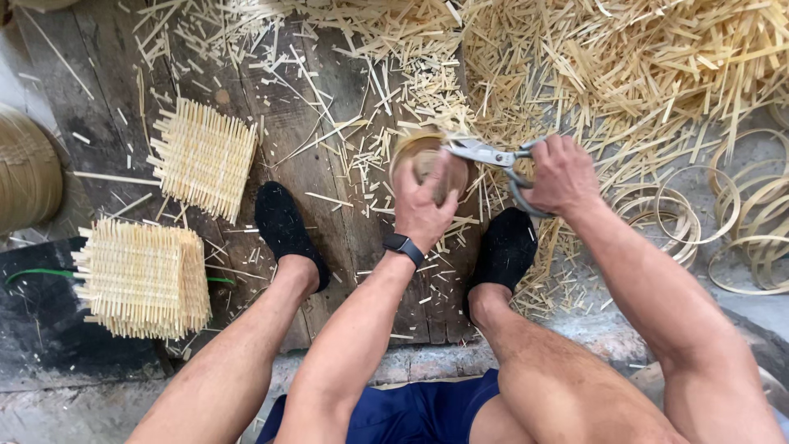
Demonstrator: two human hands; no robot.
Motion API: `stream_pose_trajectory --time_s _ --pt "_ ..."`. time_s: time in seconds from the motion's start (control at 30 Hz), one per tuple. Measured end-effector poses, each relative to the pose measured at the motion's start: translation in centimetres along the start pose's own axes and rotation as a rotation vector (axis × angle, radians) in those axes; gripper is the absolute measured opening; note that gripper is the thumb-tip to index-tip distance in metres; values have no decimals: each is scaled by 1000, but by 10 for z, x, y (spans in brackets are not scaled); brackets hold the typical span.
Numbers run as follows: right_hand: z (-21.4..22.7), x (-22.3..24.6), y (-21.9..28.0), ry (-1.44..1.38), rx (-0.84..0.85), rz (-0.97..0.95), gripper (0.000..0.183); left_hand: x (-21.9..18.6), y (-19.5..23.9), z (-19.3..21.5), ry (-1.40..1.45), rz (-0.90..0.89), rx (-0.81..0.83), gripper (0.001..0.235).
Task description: The person sits on the floor and repeatedly assembles small round bamboo baskets by placing a woven bamboo mat over a circular mold, wrapping a bamboo ring around the edge, and trimming excess material with shears. Finished baskets are stacked nearby.
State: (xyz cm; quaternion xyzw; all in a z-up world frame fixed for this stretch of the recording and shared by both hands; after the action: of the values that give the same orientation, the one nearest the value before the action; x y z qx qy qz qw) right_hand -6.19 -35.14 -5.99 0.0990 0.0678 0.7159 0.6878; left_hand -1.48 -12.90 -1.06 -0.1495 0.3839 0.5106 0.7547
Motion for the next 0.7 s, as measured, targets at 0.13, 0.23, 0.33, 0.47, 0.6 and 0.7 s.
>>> stream_pose_trajectory --time_s 0.13,0.23,0.33,0.47,0.6,0.7 --pt "-1 -3 0 -64 15 -52 41 -18 1 7 -136 -228 -85 82" --pt "-20 -8 4 -109 238 -111 33 -8 -1 18 50 -140 -152 90" --pt "-3 -5 2 -52 57 -47 39 -4 -2 15 -108 -81 -121 82" --pt "15 -1 2 22 -120 2 49 -18 -5 6 -95 -226 24 83" --pt "-26 -17 10 -103 349 -117 45 -15 -10 13 -103 -236 109 77" --pt "-14 -15 6 -95 186 -66 40 -11 -10 11 -124 -220 189 75"
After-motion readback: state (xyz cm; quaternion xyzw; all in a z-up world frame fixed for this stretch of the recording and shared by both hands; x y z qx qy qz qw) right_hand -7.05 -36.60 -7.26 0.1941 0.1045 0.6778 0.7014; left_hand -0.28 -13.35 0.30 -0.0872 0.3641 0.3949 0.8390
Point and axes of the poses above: each hand's wrist, its own y-axis away from the middle knuckle, its own z-axis out of the back of the hand, x = y × z, the point moved 9 cm from there along -y, towards the middle knuckle, and after that the axes turned 2 degrees about -x, right-handed, at the moved point
